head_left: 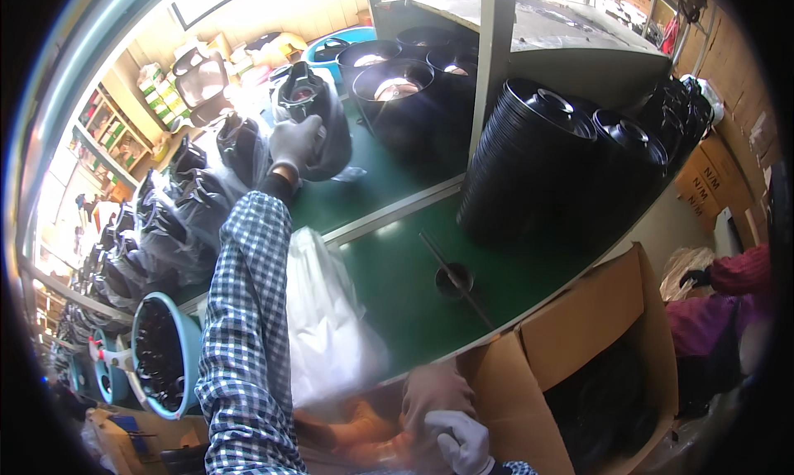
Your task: The person assembles black ceramic pots by inserting a circular base into the pot body and securing it with a metal wire. They repeatedly pick up pots and bases, align them, and fasten the wire before placing the assembled units on the table.
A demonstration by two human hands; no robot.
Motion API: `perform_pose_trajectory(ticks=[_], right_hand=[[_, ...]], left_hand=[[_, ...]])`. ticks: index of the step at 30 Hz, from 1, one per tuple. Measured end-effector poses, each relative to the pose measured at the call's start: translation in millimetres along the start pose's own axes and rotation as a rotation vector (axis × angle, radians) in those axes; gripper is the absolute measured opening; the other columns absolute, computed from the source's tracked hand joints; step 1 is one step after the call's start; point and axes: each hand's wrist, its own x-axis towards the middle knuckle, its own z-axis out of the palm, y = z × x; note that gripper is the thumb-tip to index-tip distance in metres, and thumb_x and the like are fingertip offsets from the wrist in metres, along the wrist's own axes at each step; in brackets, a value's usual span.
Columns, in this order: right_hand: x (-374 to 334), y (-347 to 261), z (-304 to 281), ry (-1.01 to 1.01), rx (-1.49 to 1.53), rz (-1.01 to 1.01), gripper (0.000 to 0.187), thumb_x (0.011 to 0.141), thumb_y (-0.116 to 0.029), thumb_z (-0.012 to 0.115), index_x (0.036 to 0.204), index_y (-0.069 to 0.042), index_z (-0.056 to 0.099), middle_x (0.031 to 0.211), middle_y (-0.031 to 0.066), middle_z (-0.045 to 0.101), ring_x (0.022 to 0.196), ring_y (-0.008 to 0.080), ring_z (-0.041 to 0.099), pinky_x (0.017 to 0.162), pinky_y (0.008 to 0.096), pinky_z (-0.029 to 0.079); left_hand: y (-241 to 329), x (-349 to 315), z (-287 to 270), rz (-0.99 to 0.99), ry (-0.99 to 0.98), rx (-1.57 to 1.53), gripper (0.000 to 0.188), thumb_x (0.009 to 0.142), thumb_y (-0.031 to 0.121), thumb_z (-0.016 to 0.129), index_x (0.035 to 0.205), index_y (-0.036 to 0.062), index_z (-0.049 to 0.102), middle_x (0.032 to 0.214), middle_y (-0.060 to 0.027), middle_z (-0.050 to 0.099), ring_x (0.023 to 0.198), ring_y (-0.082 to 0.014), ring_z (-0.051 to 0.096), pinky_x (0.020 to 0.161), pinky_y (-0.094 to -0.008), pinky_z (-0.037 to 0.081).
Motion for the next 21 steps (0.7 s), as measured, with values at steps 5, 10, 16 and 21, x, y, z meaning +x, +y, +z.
perform_pose_trajectory(ticks=[5, 10, 16, 21], right_hand=[[47.2, -20.1, -23.3, -0.048, 0.035, 0.091, 0.023, 0.093, 0.001, 0.069, 0.115, 0.001, 0.076, 0.111, 0.0178, 0.078, 0.103, 0.0332, 0.076, 0.092, 0.0398, 0.06], [206.8, -33.9, -65.3, -0.098, -0.374, -0.495, 0.032, 0.089, 0.002, 0.072, 0.121, 0.0, 0.071, 0.117, 0.0229, 0.074, 0.103, 0.0369, 0.075, 0.09, 0.0435, 0.061], [502.4, -33.5, -21.1, 0.187, -1.105, -0.817, 0.062, 0.09, -0.023, 0.079, 0.148, -0.006, 0.062, 0.156, 0.02, 0.056, 0.144, 0.0371, 0.055, 0.117, 0.0474, 0.046], [576.0, -45.0, -19.6, -0.064, -1.479, -0.582, 0.055, 0.08, -0.016, 0.087, 0.132, -0.008, 0.072, 0.163, 0.0117, 0.054, 0.158, 0.0312, 0.04, 0.127, 0.0533, 0.032]], left_hand=[[-48.7, 40.1, 30.3, -0.173, -0.068, -0.103, 0.06, 0.09, 0.055, 0.076, 0.102, -0.0034, 0.083, 0.098, -0.0178, 0.082, 0.097, -0.0259, 0.079, 0.089, -0.038, 0.059], [-101.6, 1.4, 43.5, -0.002, -0.018, -0.438, 0.051, 0.1, 0.039, 0.075, 0.132, 0.0, 0.072, 0.109, -0.0088, 0.075, 0.085, -0.0133, 0.069, 0.076, -0.0295, 0.054], [-112.1, -186.6, 18.5, 0.18, -0.086, -0.404, 0.059, 0.097, 0.027, 0.077, 0.144, -0.0064, 0.063, 0.136, -0.0249, 0.072, 0.128, -0.0331, 0.07, 0.111, -0.0401, 0.053], [-102.9, -305.6, -46.0, 0.253, -0.322, -0.521, 0.044, 0.095, 0.006, 0.075, 0.137, -0.0025, 0.069, 0.125, -0.0183, 0.077, 0.115, -0.0268, 0.076, 0.102, -0.0362, 0.058]])
